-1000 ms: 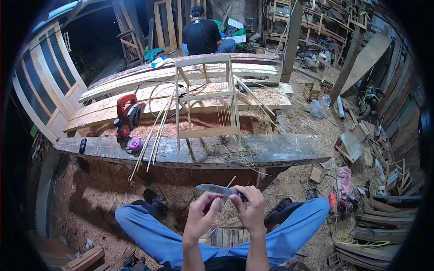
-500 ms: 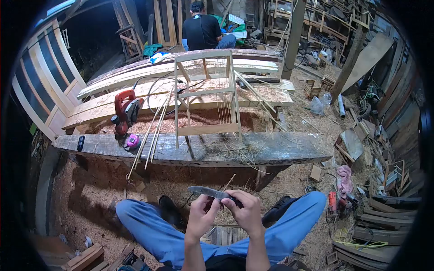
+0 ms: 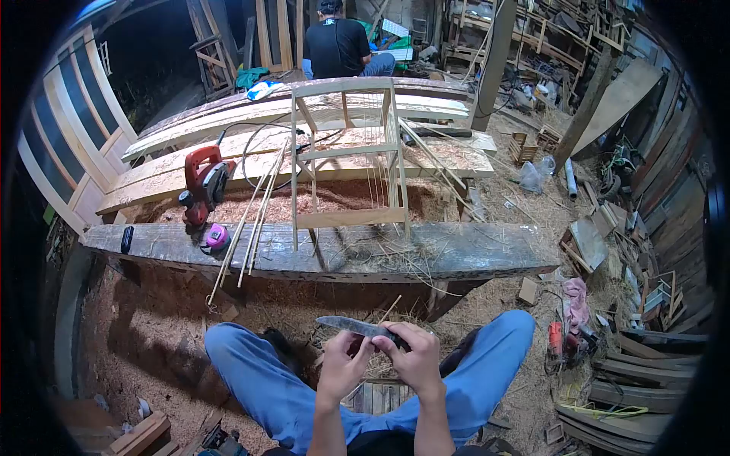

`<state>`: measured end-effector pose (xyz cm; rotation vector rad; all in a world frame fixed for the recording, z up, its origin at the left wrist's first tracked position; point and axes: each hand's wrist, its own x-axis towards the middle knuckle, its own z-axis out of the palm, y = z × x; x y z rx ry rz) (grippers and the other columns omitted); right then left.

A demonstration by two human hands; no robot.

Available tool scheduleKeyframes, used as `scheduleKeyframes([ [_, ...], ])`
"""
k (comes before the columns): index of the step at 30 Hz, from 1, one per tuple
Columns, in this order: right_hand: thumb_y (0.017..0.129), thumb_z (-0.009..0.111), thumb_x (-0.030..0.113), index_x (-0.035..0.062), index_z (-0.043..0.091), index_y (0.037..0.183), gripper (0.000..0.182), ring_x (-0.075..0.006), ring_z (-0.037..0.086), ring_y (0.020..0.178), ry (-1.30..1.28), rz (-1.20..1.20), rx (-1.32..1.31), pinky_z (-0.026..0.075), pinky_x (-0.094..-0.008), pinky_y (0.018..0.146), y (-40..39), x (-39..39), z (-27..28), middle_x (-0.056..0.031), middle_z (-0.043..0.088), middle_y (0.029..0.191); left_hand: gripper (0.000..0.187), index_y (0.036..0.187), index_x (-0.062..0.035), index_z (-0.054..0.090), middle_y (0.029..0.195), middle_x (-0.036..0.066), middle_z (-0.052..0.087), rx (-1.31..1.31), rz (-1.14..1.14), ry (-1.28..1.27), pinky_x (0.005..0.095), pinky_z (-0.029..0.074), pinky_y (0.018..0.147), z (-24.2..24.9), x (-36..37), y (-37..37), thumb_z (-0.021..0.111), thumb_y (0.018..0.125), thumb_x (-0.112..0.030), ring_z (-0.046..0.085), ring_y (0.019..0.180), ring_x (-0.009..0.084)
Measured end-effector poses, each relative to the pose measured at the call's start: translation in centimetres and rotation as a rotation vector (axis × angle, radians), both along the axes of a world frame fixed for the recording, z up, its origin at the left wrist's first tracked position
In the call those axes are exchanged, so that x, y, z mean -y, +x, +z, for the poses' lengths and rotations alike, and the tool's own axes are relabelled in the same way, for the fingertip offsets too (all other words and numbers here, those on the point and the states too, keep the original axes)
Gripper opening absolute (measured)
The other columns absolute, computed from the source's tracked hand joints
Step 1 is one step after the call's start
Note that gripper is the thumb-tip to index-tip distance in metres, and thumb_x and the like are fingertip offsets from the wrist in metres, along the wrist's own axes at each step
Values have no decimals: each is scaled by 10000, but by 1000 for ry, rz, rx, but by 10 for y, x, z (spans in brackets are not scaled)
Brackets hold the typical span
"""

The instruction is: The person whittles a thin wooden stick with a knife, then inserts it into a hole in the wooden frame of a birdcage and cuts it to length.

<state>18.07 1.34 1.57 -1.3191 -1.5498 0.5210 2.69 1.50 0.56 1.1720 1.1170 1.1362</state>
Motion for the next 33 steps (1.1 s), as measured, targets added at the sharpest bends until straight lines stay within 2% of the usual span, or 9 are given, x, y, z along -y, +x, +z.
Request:
scheduleKeyframes([
  [4, 836, 837, 305, 56, 772, 999, 305, -294, 733, 774, 15, -19, 14, 563, -382, 655, 0, -3, 2, -115, 757, 888, 127, 1080, 63, 676, 995, 89, 748, -69, -16, 48, 282, 569, 790, -4, -4, -2, 647, 1000, -31, 710, 919, 121],
  [7, 835, 837, 305, 54, 769, 995, 305, -288, 720, 748, 16, -56, 31, 550, -377, 642, -1, -3, 4, -112, 747, 866, 138, 1102, 61, 672, 945, 59, 731, -91, -8, 80, 258, 552, 754, 1, -4, -1, 641, 1002, -30, 686, 865, 91],
  [9, 836, 836, 304, 52, 767, 992, 304, -285, 712, 733, 16, -83, 43, 543, -376, 635, 0, -4, 4, -112, 741, 853, 139, 1115, 48, 671, 884, 23, 695, 36, -4, 63, 230, 516, 704, 10, -4, 1, 636, 1006, -32, 640, 798, 58],
  [11, 840, 833, 303, 53, 763, 985, 298, -287, 701, 720, 34, -195, -23, 532, -376, 629, 7, -6, 5, -116, 728, 834, 132, 1113, 48, 655, 878, 21, 678, 30, -13, 42, 237, 519, 726, 20, -4, -2, 629, 1016, -37, 637, 811, 65],
  [16, 826, 841, 296, 49, 764, 980, 302, -290, 715, 745, 14, -58, -5, 544, -367, 647, 11, -2, 12, -122, 735, 845, 112, 1098, 40, 641, 908, 34, 683, 67, -38, 31, 249, 528, 752, 19, -3, -1, 615, 1029, -45, 640, 834, 77],
  [18, 822, 844, 296, 50, 766, 984, 305, -290, 716, 748, 44, -33, -15, 546, -368, 651, 7, -3, 10, -118, 737, 850, 111, 1064, 37, 672, 861, 19, 690, 37, 9, 32, 234, 490, 660, 15, -3, 3, 636, 1010, -53, 616, 763, 48],
  [21, 817, 845, 293, 53, 774, 989, 304, -286, 716, 753, 47, -20, -17, 546, -373, 652, 7, -3, 17, -103, 742, 856, 104, 1037, 34, 675, 862, 28, 702, 57, 20, -3, 241, 495, 659, 14, -4, 5, 640, 1007, -60, 625, 762, 54],
  [23, 851, 829, 275, -7, 761, 988, 321, -285, 745, 822, -39, -13, 35, 572, -354, 735, 10, -2, 28, -143, 759, 907, 101, 1030, 32, 674, 863, 29, 704, 69, 19, 14, 241, 493, 657, 17, -5, 6, 642, 1007, -61, 626, 762, 54],
  [33, 836, 843, 234, -3, 762, 979, 288, -255, 729, 769, 20, -105, 0, 556, -348, 684, 7, -6, 32, -124, 741, 852, 103, 1055, 41, 673, 922, 44, 727, 43, -42, 39, 253, 540, 742, 41, -12, 10, 635, 1011, -44, 668, 843, 70],
])
